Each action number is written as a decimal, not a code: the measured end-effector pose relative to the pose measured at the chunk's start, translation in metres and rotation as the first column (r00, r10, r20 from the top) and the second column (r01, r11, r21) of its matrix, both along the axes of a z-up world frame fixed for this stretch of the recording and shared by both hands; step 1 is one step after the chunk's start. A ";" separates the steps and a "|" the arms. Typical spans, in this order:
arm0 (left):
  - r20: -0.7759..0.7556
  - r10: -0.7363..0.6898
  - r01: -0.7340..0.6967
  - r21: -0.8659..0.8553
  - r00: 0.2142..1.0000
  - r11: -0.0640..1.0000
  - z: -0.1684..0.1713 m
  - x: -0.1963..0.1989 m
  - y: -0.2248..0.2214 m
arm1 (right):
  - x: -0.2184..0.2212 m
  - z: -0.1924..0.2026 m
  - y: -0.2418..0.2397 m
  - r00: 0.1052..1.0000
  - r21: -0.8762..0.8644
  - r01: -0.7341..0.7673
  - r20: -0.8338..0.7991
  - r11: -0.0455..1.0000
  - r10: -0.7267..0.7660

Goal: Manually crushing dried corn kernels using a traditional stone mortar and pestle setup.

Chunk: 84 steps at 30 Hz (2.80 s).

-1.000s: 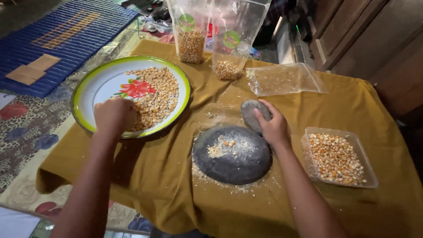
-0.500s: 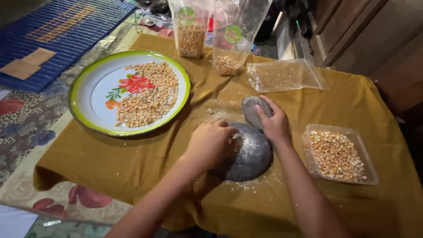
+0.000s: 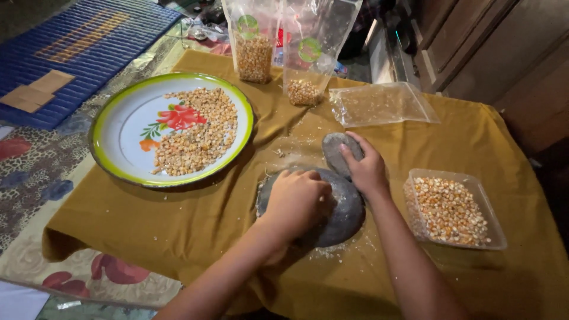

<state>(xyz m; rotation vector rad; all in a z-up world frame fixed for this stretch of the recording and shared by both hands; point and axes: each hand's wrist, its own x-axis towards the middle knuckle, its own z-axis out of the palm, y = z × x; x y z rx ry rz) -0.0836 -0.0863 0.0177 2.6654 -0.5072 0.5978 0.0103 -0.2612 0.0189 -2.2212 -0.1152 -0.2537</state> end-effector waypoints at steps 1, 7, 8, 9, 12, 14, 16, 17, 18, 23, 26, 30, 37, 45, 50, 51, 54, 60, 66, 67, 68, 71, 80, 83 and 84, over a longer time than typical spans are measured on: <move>-0.007 -0.004 0.004 -0.001 1.000 1.000 0.014 -0.004 0.005 | -0.002 0.001 0.000 1.000 -0.001 0.004 -0.007 1.000 -0.004; -0.261 -0.105 0.023 -0.301 0.960 0.953 0.028 0.021 0.047 | 0.006 -0.006 -0.002 1.000 0.031 -0.007 -0.010 1.000 0.007; -0.301 -0.113 -0.016 -0.394 0.947 0.919 0.022 0.028 0.056 | 0.008 -0.008 -0.002 1.000 0.041 -0.024 -0.002 0.999 0.024; -0.339 -0.124 -0.059 -0.482 0.933 0.874 0.016 0.036 0.064 | 0.010 -0.008 -0.002 0.999 0.050 -0.042 0.008 0.998 0.042; -0.365 -0.149 -0.069 -0.521 0.919 0.851 0.010 0.041 0.084 | 0.004 -0.005 -0.002 0.999 0.076 -0.054 0.008 0.996 0.053; -0.382 -0.171 -0.058 -0.520 0.908 0.852 0.000 0.051 0.092 | 0.006 -0.004 -0.002 0.998 0.070 -0.064 -0.002 0.996 0.064; -0.407 -0.200 -0.049 -0.526 0.891 0.849 -0.009 0.050 0.093 | 0.004 -0.010 -0.005 0.997 0.056 -0.069 -0.023 0.996 0.071; -0.403 -0.186 -0.057 -0.521 0.896 0.852 -0.009 0.050 0.093 | 0.007 -0.011 -0.006 0.998 0.043 -0.063 -0.028 0.997 0.064; -0.398 -0.172 -0.065 -0.515 0.901 0.855 -0.008 0.050 0.092 | 0.009 -0.012 -0.007 0.998 0.031 -0.056 -0.033 0.998 0.057; -0.309 -0.146 -0.045 -0.533 0.940 0.845 -0.020 0.048 0.098 | 0.005 0.007 -0.001 0.998 -0.020 -0.058 -0.034 0.998 0.057; -0.318 -0.147 -0.048 -0.532 0.937 0.846 -0.024 0.053 0.100 | -0.022 0.048 0.006 0.998 -0.090 -0.069 -0.018 0.993 0.068; -0.343 -0.146 -0.055 -0.514 0.928 0.856 -0.030 0.057 0.101 | -0.063 0.092 0.006 0.972 -0.352 -0.167 0.098 0.921 0.214; -0.349 -0.146 -0.058 -0.511 0.926 0.857 -0.032 0.057 0.100 | -0.115 0.131 0.012 0.964 -0.662 -0.185 0.022 0.727 0.265; -0.332 -0.162 -0.032 -0.509 0.929 0.860 -0.028 0.056 0.101 | -0.111 0.109 0.021 0.940 -0.715 -0.277 -0.062 0.642 0.336; -0.338 -0.160 -0.032 -0.497 0.928 0.867 -0.026 0.056 0.100 | -0.106 0.112 0.017 0.942 -0.741 -0.253 -0.041 0.622 0.334; -0.352 -0.159 -0.042 -0.501 0.922 0.865 -0.026 0.054 0.100 | -0.106 0.112 0.015 0.945 -0.744 -0.234 -0.023 0.626 0.325; -0.362 -0.146 -0.056 -0.494 0.921 0.867 -0.026 0.055 0.099 | -0.110 0.121 0.017 0.955 -0.757 -0.181 0.018 0.628 0.297; -0.363 -0.135 -0.063 -0.485 0.922 0.872 -0.023 0.055 0.098 | -0.106 0.108 0.021 0.944 -0.790 -0.239 -0.053 0.565 0.325; -0.356 -0.158 -0.047 -0.506 0.921 0.862 -0.029 0.058 0.100 | -0.105 0.116 0.018 0.946 -0.764 -0.226 -0.023 0.604 0.324; -0.361 -0.159 -0.050 -0.506 0.919 0.861 -0.028 0.057 0.100 | -0.105 0.120 0.018 0.946 -0.763 -0.230 -0.030 0.603 0.323; -0.365 -0.152 -0.056 -0.502 0.919 0.863 -0.028 0.056 0.100 | -0.106 0.123 0.019 0.947 -0.766 -0.215 -0.012 0.605 0.321; -0.368 -0.144 -0.066 -0.501 0.918 0.863 -0.029 0.057 0.099 | -0.104 0.107 0.021 0.946 -0.753 -0.236 -0.034 0.614 0.323; -0.356 -0.140 -0.062 -0.500 0.924 0.864 -0.024 0.057 0.098 | -0.104 0.122 0.020 0.944 -0.744 -0.232 -0.017 0.627 0.329; -0.364 -0.135 -0.073 -0.503 0.921 0.861 -0.026 0.053 0.097 | -0.106 0.122 0.021 0.944 -0.724 -0.224 0.006 0.652 0.331; -0.361 -0.131 -0.074 -0.503 0.923 0.861 -0.025 0.053 0.098 | -0.107 0.121 0.021 0.941 -0.717 -0.217 0.026 0.662 0.336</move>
